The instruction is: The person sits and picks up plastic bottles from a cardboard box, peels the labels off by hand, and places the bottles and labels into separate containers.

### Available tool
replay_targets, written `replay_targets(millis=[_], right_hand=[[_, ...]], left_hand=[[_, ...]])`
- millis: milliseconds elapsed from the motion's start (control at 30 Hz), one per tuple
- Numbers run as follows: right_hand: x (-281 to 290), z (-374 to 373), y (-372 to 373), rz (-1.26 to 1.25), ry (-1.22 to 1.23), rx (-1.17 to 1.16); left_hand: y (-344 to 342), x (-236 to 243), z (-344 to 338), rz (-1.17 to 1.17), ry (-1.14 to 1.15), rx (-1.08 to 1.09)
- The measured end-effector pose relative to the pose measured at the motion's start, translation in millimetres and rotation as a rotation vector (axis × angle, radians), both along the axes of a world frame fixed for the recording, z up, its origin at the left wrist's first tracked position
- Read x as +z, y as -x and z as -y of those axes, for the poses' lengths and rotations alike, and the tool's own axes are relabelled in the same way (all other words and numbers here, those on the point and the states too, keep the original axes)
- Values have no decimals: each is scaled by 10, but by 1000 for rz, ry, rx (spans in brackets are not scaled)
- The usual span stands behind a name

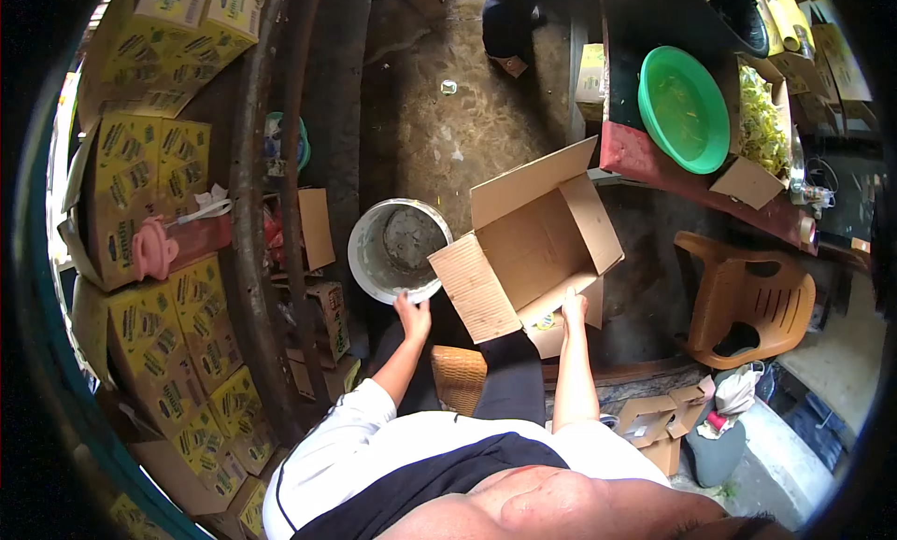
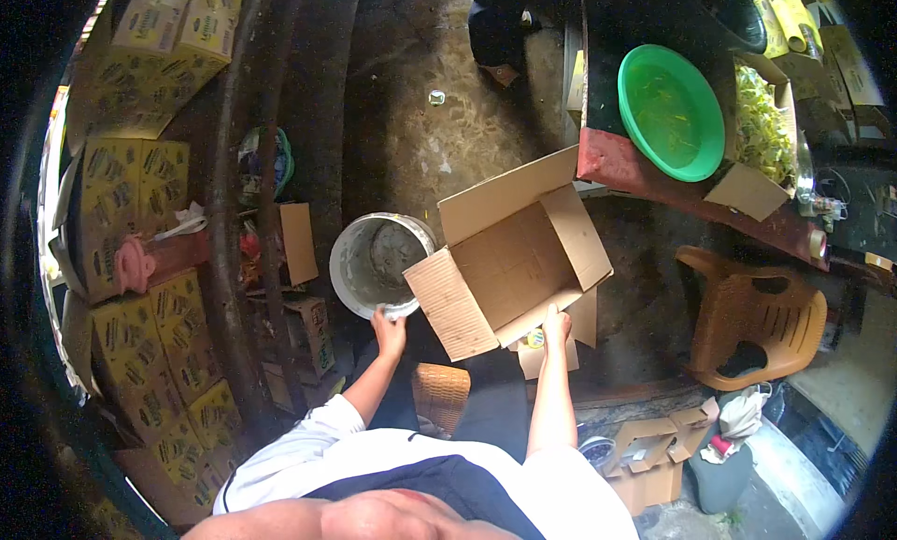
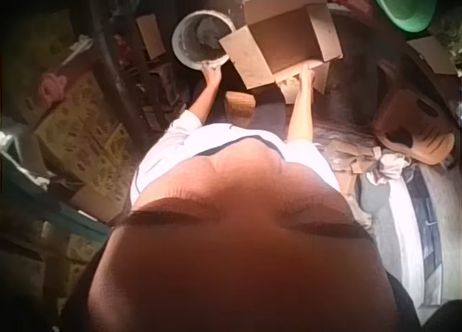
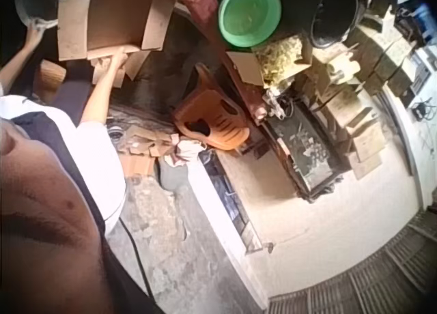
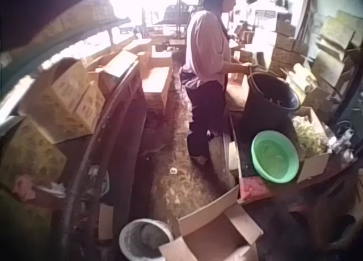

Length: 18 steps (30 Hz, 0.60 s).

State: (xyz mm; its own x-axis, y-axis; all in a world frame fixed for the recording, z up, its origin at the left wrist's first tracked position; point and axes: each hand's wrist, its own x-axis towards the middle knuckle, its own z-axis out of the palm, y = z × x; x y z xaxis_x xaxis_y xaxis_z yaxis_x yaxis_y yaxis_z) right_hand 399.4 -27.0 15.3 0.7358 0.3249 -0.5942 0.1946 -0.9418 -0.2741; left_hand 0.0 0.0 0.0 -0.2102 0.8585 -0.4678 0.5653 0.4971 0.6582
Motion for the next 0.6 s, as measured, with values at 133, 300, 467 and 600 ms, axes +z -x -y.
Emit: replay_targets(millis=[133,300,467,600], right_hand=[[-392,-90,11,19,-30,-63],[-246,-219,63,-74,-130,-144],[-257,-349,81,-137,-117,-222],[-388,-290,138,-200,-187,-330]], left_hand=[[47,-401,-149,524,751,840],[155,-1197,95,637,742,1033],[122,-1712,161,715,486,1413],[83,-1387,-152,743,309,1303]])
